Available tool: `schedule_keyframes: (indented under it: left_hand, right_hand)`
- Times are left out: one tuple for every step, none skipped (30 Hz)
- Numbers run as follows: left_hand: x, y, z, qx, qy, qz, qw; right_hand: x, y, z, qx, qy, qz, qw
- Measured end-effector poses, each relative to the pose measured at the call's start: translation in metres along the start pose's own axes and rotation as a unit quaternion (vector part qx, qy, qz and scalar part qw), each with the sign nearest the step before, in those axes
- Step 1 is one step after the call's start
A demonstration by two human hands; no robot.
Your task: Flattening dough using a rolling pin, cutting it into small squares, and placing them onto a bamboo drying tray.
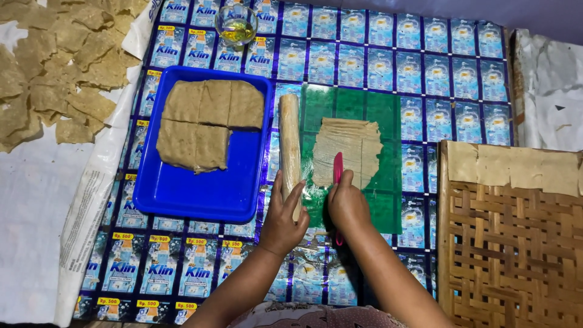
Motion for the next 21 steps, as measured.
schedule_keyframes:
  left_hand:
    - [0.000,0.000,0.000,0.000,0.000,0.000,1.000]
    - [0.000,0.000,-0.001,0.003,-0.006,-0.003,1.000]
    - [0.000,0.001,-0.001,0.006,-0.011,-0.005,1.000]
    - [0.000,0.001,-0.002,0.005,-0.011,-0.005,1.000]
    - [-0.001,0.002,-0.003,0.007,-0.013,-0.007,1.000]
    - [0.000,0.003,-0.004,0.008,-0.015,-0.008,1.000]
    - [0.000,0.003,-0.004,0.008,-0.016,-0.008,1.000]
    - [0.000,0.003,-0.004,0.006,-0.015,-0.009,1.000]
    - [0.000,0.003,-0.003,0.003,-0.014,-0.009,1.000]
    - [-0.001,0.002,-0.003,0.003,-0.014,-0.009,1.000]
    - [-0.001,0.002,-0.003,0.005,-0.015,-0.010,1.000]
    - [-0.001,0.002,-0.003,0.007,-0.016,-0.010,1.000]
    - [-0.001,0.001,-0.003,0.007,-0.017,-0.010,1.000]
    - [-0.001,0.002,-0.003,0.005,-0.018,-0.013,1.000]
    - [-0.002,0.002,-0.003,0.004,-0.019,-0.017,1.000]
    - [-0.002,0.002,-0.003,0.004,-0.019,-0.016,1.000]
    - [-0.002,0.003,-0.004,-0.003,-0.022,-0.021,1.000]
    - [-0.002,0.003,-0.005,-0.010,-0.024,-0.026,0.999]
    - [-0.002,0.003,-0.005,-0.010,-0.023,-0.025,0.999]
    - [-0.002,0.003,-0.005,-0.009,-0.027,-0.028,0.999]
    - [-0.002,0.004,-0.006,-0.008,-0.031,-0.030,0.999]
  right_hand:
    - [-0.003,-0.001,-0.001,0.000,0.000,0.000,1.000]
    - [-0.006,-0.002,-0.002,-0.003,-0.001,0.004,1.000]
    - [-0.008,-0.004,-0.004,-0.006,-0.001,0.009,1.000]
    - [-0.013,-0.003,-0.004,-0.006,-0.002,0.009,1.000]
    - [-0.017,-0.002,-0.003,-0.003,0.002,0.006,1.000]
    - [-0.021,-0.001,-0.002,0.001,0.006,0.002,1.000]
    - [-0.024,-0.001,-0.003,0.001,0.005,0.001,1.000]
    - [-0.028,-0.001,-0.003,0.000,0.006,0.004,1.000]
    - [-0.032,-0.002,-0.004,-0.001,0.007,0.008,1.000]
    - [-0.036,-0.001,-0.005,-0.001,0.007,0.007,1.000]
    - [-0.041,-0.002,-0.006,0.002,0.002,0.012,1.000]
    - [-0.045,-0.002,-0.007,0.004,-0.003,0.017,1.000]
    - [-0.050,-0.002,-0.007,0.004,-0.003,0.017,1.000]
    - [-0.055,-0.004,-0.009,0.004,-0.006,0.025,1.000]
    - [-0.060,-0.005,-0.010,0.004,-0.008,0.034,0.999]
    - [-0.065,-0.006,-0.010,0.004,-0.009,0.034,0.999]
    - [-0.069,-0.007,-0.010,0.005,-0.008,0.034,0.999]
    - [-0.073,-0.008,-0.010,0.007,-0.006,0.034,0.999]
    - [-0.074,-0.014,-0.009,0.006,-0.007,0.035,0.999]
    - [-0.074,-0.019,-0.010,0.018,-0.021,0.034,0.999]
    - [-0.074,-0.024,-0.011,0.030,-0.035,0.033,0.998]
Point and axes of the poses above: each hand's wrist, its own x-axis away from the middle knuckle, its own y-axis out of the palm, z = x × y, the point moved 8 cm from there along -x, towards the middle knuckle
